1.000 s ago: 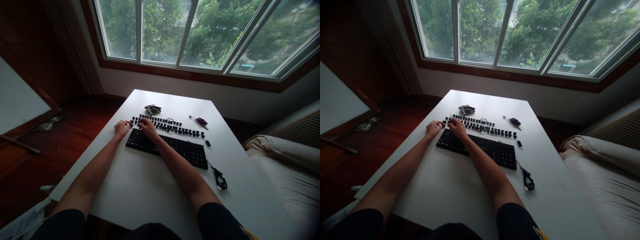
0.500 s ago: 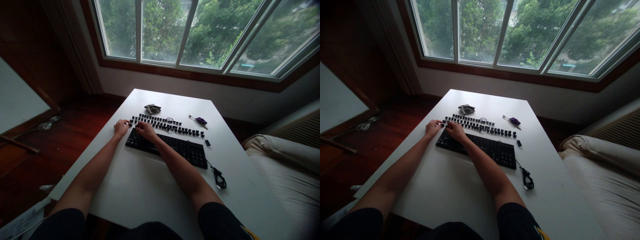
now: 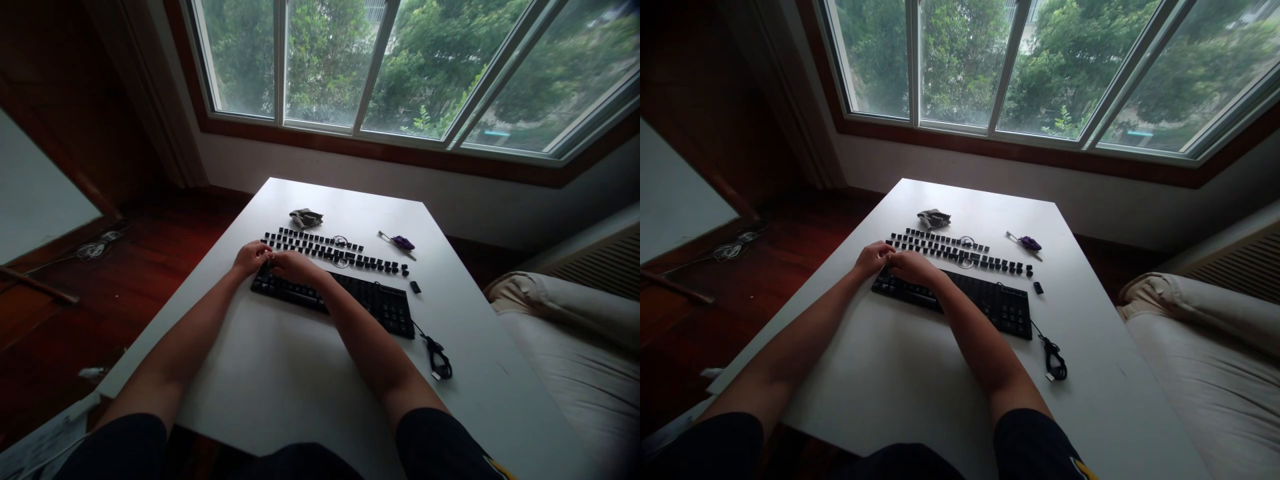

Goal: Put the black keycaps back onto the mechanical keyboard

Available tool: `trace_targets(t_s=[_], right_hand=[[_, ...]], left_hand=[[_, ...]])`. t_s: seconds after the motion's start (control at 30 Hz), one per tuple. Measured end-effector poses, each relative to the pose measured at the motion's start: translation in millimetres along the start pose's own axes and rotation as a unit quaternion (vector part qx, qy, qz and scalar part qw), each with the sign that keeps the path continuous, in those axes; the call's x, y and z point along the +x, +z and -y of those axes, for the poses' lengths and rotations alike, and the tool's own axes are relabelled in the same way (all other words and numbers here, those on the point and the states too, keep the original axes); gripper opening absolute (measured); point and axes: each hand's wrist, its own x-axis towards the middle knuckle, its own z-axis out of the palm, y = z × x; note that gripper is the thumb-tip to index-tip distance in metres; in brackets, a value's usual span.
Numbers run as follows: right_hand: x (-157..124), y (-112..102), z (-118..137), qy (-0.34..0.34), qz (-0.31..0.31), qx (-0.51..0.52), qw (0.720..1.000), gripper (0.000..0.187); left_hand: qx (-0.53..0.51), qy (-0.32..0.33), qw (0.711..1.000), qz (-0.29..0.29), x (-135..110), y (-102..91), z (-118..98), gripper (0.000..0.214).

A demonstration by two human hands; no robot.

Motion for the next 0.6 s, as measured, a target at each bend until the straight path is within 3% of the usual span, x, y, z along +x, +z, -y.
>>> trace_targets(t_s=[0.23, 0.4, 0.6], right_hand=[[-5, 4, -9, 0.026, -0.019, 0.042, 0.999, 0.022], [-4, 7, -16, 0.004, -0.023, 0.088, 0.996, 0.011], [-5, 9, -28, 0.058, -0.024, 0.159, 0.985, 0.025]], left_hand=[[0.004, 0.018, 0.999, 0.039, -3, -0.1, -2, 0.02], [-0.007, 0.047, 0.997, 0.054, -2, -0.2, 0, 0.02], [-0.007, 0.041, 0.997, 0.058, -1, 2.3, 2, 0.022]])
